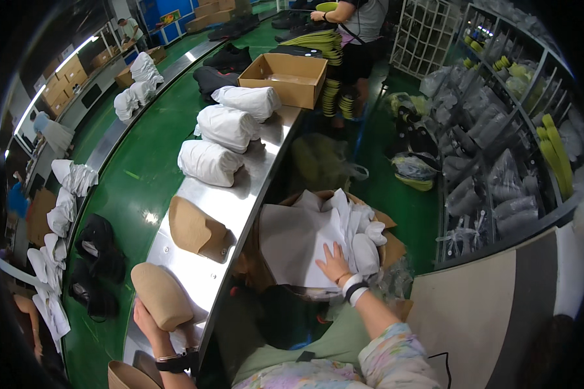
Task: Wrapping black shoes in protective paper and arranging them for packaging.
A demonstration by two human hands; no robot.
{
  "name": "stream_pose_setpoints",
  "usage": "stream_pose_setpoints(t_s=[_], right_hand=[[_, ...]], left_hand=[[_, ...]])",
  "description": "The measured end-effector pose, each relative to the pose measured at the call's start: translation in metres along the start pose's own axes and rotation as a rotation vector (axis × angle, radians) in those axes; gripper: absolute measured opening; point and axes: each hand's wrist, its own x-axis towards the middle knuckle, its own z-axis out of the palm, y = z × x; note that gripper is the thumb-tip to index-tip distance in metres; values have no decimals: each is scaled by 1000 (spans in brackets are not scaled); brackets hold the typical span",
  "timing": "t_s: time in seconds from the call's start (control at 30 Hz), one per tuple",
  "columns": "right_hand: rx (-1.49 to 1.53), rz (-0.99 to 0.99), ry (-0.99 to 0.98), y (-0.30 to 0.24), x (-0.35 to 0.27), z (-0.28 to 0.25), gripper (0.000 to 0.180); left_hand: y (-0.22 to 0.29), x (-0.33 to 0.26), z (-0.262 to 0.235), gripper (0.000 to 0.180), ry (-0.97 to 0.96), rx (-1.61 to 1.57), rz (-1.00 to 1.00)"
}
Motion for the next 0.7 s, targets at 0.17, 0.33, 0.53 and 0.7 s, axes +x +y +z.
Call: stream_pose_setpoints(t_s=[0.17,0.33,0.53,0.7], right_hand=[[-173,357,-63,-12,-24,42,79],[-427,155,23,-25,-26,66,61],[-95,21,-81,34,-10,68,26],[349,241,-338,47,21,43,19]], left_hand=[[-9,0,-5,35,12,23,-47],[-4,0,-6,35,49,48,-16],[-2,3,7,34,8,32,-37],[1,6,2,33,-9,63,-112]])
